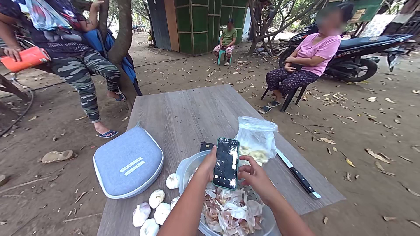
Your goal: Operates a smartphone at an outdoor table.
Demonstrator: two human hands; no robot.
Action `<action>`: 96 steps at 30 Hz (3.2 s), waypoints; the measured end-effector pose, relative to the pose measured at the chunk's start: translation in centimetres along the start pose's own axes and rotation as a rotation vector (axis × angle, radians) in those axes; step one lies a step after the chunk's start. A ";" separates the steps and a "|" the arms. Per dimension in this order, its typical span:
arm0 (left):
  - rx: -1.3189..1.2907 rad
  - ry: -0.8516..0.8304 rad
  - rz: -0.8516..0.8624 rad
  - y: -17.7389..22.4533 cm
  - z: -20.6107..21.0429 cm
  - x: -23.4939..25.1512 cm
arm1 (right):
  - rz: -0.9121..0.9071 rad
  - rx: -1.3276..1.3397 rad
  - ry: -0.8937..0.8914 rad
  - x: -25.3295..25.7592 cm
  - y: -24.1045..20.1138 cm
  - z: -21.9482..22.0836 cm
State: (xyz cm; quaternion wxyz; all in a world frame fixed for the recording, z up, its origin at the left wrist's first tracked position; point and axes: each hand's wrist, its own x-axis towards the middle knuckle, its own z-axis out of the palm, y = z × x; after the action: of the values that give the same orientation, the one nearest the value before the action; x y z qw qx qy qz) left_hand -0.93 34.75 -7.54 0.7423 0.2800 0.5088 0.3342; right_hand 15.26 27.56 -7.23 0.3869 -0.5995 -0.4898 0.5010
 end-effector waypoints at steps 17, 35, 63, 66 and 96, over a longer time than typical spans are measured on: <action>-0.008 -0.019 0.015 -0.2 -0.1 0.1 | 0.002 0.019 -0.010 0.0 0.1 -0.1; -0.047 -0.044 -0.010 0.2 0.1 -0.4 | 0.013 0.002 -0.011 0.0 -0.1 0.1; -0.004 -0.035 -0.007 0.1 -0.1 0.0 | 0.015 -0.008 -0.009 0.1 0.0 0.1; -0.005 -0.033 -0.007 0.1 -0.1 0.0 | 0.014 -0.010 -0.012 0.1 0.0 0.1; -0.037 -0.060 -0.051 0.3 0.0 -0.6 | -0.084 -0.036 0.048 0.0 0.7 0.0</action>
State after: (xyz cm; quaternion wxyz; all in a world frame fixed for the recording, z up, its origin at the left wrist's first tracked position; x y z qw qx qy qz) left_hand -1.11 34.45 -7.01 0.7707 0.2632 0.4869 0.3157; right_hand 15.37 27.42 -7.94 0.4084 -0.5972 -0.5142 0.4606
